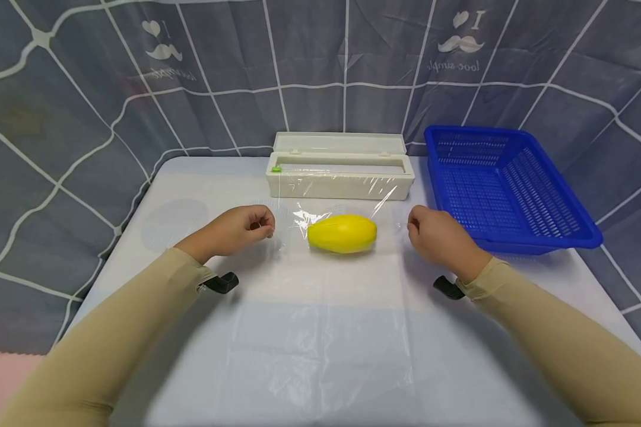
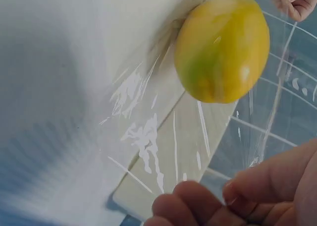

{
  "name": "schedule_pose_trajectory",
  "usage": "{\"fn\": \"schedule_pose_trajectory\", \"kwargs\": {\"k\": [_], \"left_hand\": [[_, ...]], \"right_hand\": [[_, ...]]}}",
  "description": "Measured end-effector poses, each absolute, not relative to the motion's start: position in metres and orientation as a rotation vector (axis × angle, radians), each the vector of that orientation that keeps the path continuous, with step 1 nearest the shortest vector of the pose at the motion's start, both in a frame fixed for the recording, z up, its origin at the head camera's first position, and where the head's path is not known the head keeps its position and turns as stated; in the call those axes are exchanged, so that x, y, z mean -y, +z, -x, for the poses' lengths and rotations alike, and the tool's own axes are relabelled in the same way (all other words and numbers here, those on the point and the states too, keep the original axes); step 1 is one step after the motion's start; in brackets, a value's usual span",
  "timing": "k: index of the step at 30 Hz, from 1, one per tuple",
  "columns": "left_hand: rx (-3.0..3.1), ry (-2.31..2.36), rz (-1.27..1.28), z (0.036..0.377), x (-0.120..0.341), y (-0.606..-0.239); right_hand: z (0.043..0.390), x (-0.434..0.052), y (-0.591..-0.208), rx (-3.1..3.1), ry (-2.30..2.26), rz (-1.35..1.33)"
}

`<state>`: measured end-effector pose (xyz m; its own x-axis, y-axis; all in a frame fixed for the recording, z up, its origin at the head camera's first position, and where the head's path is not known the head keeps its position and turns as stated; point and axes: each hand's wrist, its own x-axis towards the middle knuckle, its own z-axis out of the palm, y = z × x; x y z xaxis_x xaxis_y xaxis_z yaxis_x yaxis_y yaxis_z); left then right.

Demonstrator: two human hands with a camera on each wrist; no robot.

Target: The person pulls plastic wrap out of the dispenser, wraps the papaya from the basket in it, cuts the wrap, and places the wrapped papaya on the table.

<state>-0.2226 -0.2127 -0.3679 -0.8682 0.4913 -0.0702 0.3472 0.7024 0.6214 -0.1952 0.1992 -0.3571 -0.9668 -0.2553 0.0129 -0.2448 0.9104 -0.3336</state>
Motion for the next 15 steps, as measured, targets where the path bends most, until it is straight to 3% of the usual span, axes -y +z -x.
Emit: {"fn": "schedule_pose_trajectory", "kwargs": {"k": [15], "left_hand": [[-2.734, 0.912, -0.518, 0.252, 0.202, -0.385]], "right_hand": [[0.219, -0.185, -0.373, -3.022, -0.452, 0.188]]}}
